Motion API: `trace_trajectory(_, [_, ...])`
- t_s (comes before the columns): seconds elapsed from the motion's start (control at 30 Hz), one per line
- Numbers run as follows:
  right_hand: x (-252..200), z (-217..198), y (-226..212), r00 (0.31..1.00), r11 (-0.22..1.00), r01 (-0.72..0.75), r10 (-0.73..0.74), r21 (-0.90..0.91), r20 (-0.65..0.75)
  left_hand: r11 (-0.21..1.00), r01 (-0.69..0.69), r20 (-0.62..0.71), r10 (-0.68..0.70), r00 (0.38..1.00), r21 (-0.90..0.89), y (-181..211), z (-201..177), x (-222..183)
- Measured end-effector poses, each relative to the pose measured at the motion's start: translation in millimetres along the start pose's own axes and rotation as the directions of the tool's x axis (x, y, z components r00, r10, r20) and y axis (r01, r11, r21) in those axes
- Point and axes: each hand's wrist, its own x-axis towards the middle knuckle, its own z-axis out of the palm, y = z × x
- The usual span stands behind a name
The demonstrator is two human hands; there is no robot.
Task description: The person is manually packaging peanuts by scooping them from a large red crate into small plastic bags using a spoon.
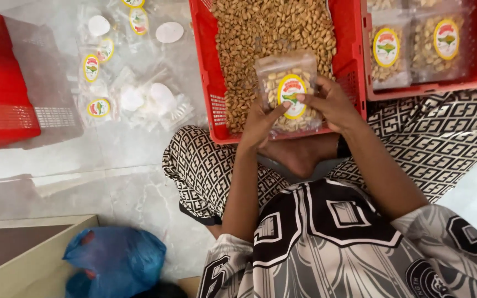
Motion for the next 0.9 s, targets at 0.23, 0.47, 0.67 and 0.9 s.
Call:
trace_trajectory(0.23, [-4,-1,-1,0.992,0.993,-0.118,0.119,0.008,-0.030,0.985,0.115,-0.070,-0.107,0.992,0.125,69,49,-7])
trace_trajectory(0.47, [-17,33,-60,0.989,0.989,-0.144,0.144,-0.017,-0.020,0.975,0.183,-0.160,-0.162,0.974,0.125,66,51,-5])
trace_trajectory(0.67, [-9,31,-53,0.991,0.991,-0.131,0.132,0.039,-0.020,0.979,0.185,-0.154,-0.170,0.973,0.090,73,57,-5])
trace_trajectory(0.9, [-23,46,-75,0.988,0.984,-0.130,0.140,0.125,-0.069,0.973,0.189,-0.149,-0.169,0.974,0.131,70,55,-6])
